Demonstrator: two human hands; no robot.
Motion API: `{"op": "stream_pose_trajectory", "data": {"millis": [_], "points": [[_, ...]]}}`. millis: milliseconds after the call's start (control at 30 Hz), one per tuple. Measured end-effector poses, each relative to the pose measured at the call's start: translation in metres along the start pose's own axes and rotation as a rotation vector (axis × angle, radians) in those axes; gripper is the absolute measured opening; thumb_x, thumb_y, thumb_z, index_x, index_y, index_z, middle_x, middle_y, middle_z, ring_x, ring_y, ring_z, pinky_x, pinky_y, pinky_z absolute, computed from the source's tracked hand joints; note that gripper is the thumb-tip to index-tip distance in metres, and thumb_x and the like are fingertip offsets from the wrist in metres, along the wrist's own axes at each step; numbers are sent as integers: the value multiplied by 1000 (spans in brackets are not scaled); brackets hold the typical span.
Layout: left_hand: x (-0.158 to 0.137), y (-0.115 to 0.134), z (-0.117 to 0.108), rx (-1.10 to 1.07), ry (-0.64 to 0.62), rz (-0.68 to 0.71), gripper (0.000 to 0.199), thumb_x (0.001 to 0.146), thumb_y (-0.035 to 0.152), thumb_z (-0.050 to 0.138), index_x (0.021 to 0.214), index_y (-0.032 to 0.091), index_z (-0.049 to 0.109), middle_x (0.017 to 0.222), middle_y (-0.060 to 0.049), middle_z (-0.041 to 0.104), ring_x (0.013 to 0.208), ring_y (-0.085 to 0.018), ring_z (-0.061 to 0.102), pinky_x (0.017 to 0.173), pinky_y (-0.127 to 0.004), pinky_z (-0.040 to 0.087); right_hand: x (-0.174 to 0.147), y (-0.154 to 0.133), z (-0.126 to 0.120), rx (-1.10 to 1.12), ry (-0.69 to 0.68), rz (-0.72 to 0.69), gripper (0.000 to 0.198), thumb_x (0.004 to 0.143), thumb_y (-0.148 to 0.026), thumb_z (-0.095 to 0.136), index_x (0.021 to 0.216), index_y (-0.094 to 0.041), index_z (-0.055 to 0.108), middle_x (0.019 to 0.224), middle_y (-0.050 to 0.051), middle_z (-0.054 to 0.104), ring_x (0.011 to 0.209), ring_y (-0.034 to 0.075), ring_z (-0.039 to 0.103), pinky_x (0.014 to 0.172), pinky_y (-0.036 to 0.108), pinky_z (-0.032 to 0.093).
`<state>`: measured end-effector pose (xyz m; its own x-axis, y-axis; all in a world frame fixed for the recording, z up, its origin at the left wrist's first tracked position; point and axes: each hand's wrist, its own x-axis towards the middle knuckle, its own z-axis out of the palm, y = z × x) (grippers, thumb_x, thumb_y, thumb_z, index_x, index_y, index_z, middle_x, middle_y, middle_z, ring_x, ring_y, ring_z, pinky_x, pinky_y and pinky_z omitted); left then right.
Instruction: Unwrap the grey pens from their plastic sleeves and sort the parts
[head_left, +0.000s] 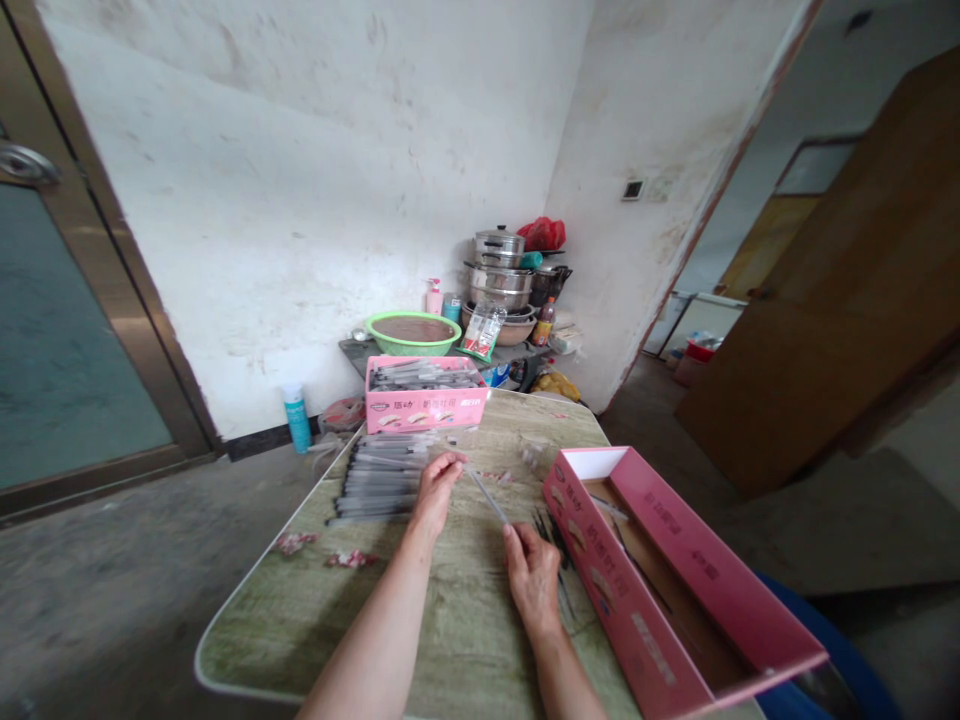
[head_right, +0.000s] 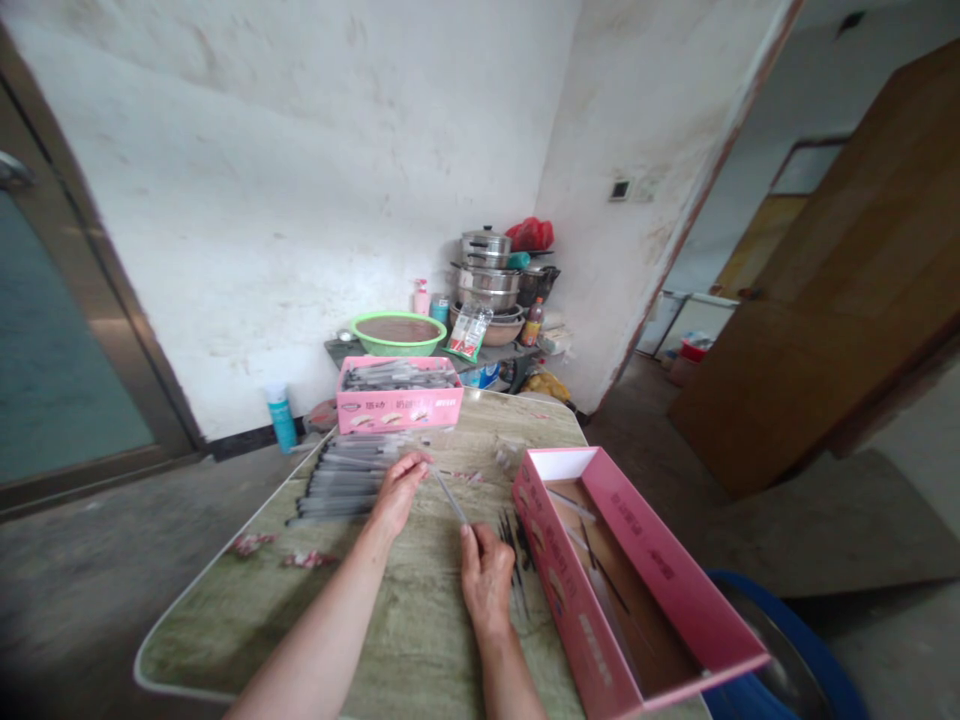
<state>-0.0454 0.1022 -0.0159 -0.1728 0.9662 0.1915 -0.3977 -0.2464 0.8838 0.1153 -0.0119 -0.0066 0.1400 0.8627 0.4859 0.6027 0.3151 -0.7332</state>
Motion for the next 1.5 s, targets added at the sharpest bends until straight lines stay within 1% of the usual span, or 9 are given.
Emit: {"op": "stream_pose_trajectory", "data": {"millis": [133,233,400,600,800,900,1033,1200,1500], "points": [[-2,3,3,1,-7,-26,27,66,35,73,84,15,72,88,-6,68,79,-16,58,70,-24,43,0,1,1,-8,-15,-7,43,92,-43,42,58,-18,48,49,-4,40,47,11,39,49,22,26],[-4,7,7,-93,-7,-80,31,64,34,76,88,15,71,88,-6,67,77,-14,57,68,-21,43,1,1,1,-26,-7,-26,43,92,-42,42,58,-17,50,49,-4,41,47,11,39,49,22,26],[-5,11,10,-237,1,-146,35,60,32,80,90,16,70,81,-3,65,67,-8,56,65,-19,43,0,1,2,-55,1,-69,45,93,-43,39,60,-17,52,50,-3,43,46,11,40,50,22,28],[-6,8,10,-217,-20,-202,36,59,36,81,86,14,69,71,0,62,57,-6,52,56,-18,41,0,-1,2,-78,12,-83,44,94,-42,39,61,-16,54,51,-2,46,46,11,42,49,22,29],[-9,9,12,-124,-37,-162,42,59,37,80,93,15,70,68,1,61,57,-7,51,56,-19,40,-1,2,5,-116,34,-87,46,96,-44,36,63,-18,53,50,-2,47,43,12,44,49,23,29],[-11,8,15,-100,-15,-135,41,59,39,80,91,14,72,68,-1,63,57,-8,51,57,-21,40,-2,2,6,-146,57,-95,48,97,-45,33,62,-18,52,48,-1,47,42,12,43,48,24,28],[-12,5,19,-108,10,-115,42,60,41,79,91,13,72,66,-1,63,57,-9,50,57,-21,39,-3,1,7,-159,32,-69,49,97,-46,30,61,-20,49,46,-1,45,43,14,42,48,25,27],[-14,8,23,-132,15,-114,41,61,41,78,91,13,71,68,0,62,56,-8,49,56,-21,38,-4,0,7,-92,-9,-34,47,97,-44,29,61,-20,48,47,-2,43,45,13,41,50,25,26],[-16,12,26,-128,-44,-124,41,63,42,77,91,13,70,69,-1,62,57,-9,50,56,-21,39,-3,3,5,66,-23,27,49,95,-46,32,57,-19,45,50,-4,40,49,11,40,50,23,28]]}}
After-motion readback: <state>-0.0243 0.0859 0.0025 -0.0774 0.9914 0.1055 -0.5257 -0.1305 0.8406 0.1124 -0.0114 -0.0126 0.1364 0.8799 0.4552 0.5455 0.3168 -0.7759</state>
